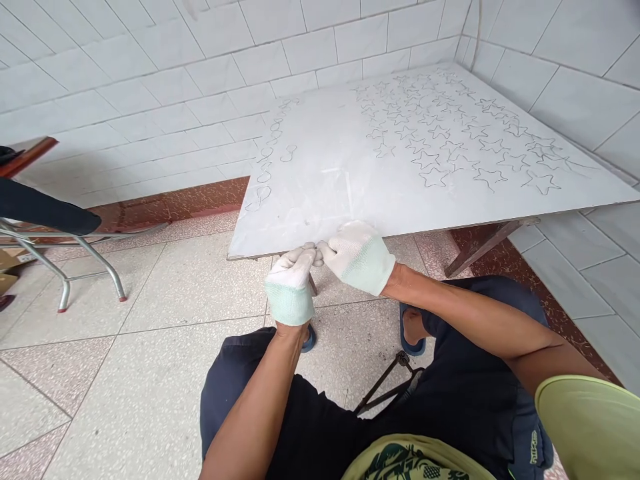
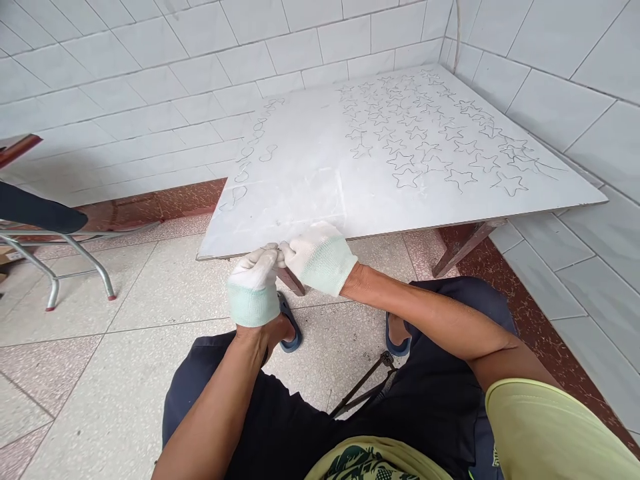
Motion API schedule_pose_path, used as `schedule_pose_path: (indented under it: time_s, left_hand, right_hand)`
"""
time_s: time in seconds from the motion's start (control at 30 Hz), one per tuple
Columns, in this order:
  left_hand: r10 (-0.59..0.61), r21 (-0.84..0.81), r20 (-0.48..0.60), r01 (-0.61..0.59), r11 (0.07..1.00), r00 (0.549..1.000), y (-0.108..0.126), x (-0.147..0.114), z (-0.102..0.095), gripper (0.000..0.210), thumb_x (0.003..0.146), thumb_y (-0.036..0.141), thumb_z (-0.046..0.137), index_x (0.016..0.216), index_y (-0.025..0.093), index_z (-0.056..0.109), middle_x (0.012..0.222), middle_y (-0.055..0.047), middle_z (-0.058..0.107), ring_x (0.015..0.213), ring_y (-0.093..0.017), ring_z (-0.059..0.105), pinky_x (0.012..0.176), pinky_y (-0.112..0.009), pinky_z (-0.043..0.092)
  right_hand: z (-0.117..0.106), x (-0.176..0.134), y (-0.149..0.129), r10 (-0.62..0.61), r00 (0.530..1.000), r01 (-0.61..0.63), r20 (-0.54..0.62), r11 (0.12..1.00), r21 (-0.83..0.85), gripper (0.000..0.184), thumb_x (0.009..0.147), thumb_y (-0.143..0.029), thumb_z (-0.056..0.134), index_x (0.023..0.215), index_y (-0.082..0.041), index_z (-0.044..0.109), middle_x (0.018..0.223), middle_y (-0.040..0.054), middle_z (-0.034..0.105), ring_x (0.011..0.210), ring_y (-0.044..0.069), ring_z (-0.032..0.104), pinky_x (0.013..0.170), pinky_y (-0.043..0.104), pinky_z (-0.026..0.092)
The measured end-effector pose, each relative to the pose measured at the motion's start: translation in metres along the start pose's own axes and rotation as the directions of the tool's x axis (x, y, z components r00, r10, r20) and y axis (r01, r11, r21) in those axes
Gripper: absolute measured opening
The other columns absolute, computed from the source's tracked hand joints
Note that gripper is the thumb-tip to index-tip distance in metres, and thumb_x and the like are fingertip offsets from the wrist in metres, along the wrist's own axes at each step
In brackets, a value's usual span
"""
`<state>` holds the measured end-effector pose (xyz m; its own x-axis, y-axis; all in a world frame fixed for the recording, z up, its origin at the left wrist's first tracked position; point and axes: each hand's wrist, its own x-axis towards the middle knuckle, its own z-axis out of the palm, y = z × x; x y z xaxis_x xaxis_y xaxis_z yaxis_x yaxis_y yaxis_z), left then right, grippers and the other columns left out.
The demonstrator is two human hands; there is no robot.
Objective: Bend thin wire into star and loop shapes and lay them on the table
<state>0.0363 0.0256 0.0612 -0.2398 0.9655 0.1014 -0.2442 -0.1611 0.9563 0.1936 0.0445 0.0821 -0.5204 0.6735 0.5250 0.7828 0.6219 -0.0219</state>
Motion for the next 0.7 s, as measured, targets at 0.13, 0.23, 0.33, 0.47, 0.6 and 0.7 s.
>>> schedule_pose_path:
  time_s: [0.13, 0.23, 0.33, 0.47, 0.6, 0.7]
  left_hand:
    - [-0.043, -0.051, 0.002, 0.043, 0.998, 0.999, 0.006, 0.007, -0.003, 0.025, 0.07, 0.041, 0.096, 0.07, 0.023, 0.078, 0.071, -0.002, 0.075, 0.074, -0.019, 0.069, 0.097, -0.043, 0.058]
    - [-0.059, -0.063, 0.012, 0.06, 0.996, 0.998, 0.006, 0.009, -0.008, 0.026, 0.069, 0.042, 0.098, 0.072, 0.023, 0.08, 0.076, -0.004, 0.078, 0.08, -0.021, 0.072, 0.103, -0.045, 0.057]
    - [-0.026, 0.03, 0.03, 0.025, 0.999, 0.999, 0.008, 0.012, -0.016, 0.026, 0.075, 0.044, 0.094, 0.071, 0.022, 0.08, 0.078, -0.006, 0.079, 0.091, -0.024, 0.075, 0.108, -0.044, 0.054]
    - [-0.045, 0.204, 0.047, 0.034, 0.978, 0.998, 0.012, 0.015, -0.022, 0.028, 0.079, 0.046, 0.09, 0.073, 0.02, 0.081, 0.077, -0.006, 0.079, 0.077, -0.02, 0.071, 0.09, -0.038, 0.056]
    - [-0.064, 0.192, 0.012, 0.06, 0.979, 0.998, 0.015, 0.012, -0.017, 0.028, 0.076, 0.045, 0.088, 0.072, 0.019, 0.079, 0.072, -0.004, 0.077, 0.069, -0.018, 0.066, 0.08, -0.035, 0.054]
    - [-0.049, 0.136, -0.022, 0.052, 0.989, 0.999, 0.014, 0.007, -0.009, 0.027, 0.074, 0.043, 0.089, 0.07, 0.019, 0.077, 0.071, -0.004, 0.076, 0.071, -0.017, 0.066, 0.086, -0.035, 0.055]
  right_hand:
    - [-0.005, 0.001, 0.004, -0.1, 0.995, 0.099, 0.031, 0.995, 0.033, 0.045, 0.111, -0.016, 0.04, 0.087, -0.015, 0.077, 0.078, 0.0084, 0.071, 0.079, 0.024, 0.059, 0.082, 0.042, 0.032]
    - [-0.01, 0.003, 0.004, -0.092, 0.99, 0.088, 0.107, 0.995, 0.044, 0.044, 0.111, -0.015, 0.039, 0.088, -0.013, 0.077, 0.078, 0.0087, 0.069, 0.081, 0.025, 0.059, 0.087, 0.042, 0.034]
    - [-0.014, 0.005, 0.002, -0.065, 0.986, 0.061, 0.154, 0.998, 0.032, 0.042, 0.111, -0.016, 0.039, 0.093, -0.013, 0.077, 0.078, 0.0084, 0.069, 0.08, 0.024, 0.059, 0.086, 0.041, 0.034]
    - [-0.015, 0.005, -0.001, -0.017, 0.984, 0.015, 0.175, 1.0, 0.013, 0.039, 0.112, -0.017, 0.04, 0.095, -0.012, 0.075, 0.08, 0.0093, 0.07, 0.08, 0.024, 0.059, 0.081, 0.04, 0.032]
    - [-0.015, 0.005, -0.007, 0.036, 0.971, -0.037, 0.238, 0.999, 0.002, 0.033, 0.111, -0.018, 0.044, 0.106, -0.009, 0.076, 0.086, 0.0119, 0.073, 0.082, 0.026, 0.061, 0.075, 0.04, 0.029]
    - [-0.013, 0.006, -0.01, 0.025, 0.957, -0.028, 0.288, 1.0, 0.007, 0.034, 0.112, -0.017, 0.043, 0.118, -0.007, 0.075, 0.092, 0.0135, 0.076, 0.084, 0.026, 0.062, 0.074, 0.04, 0.028]
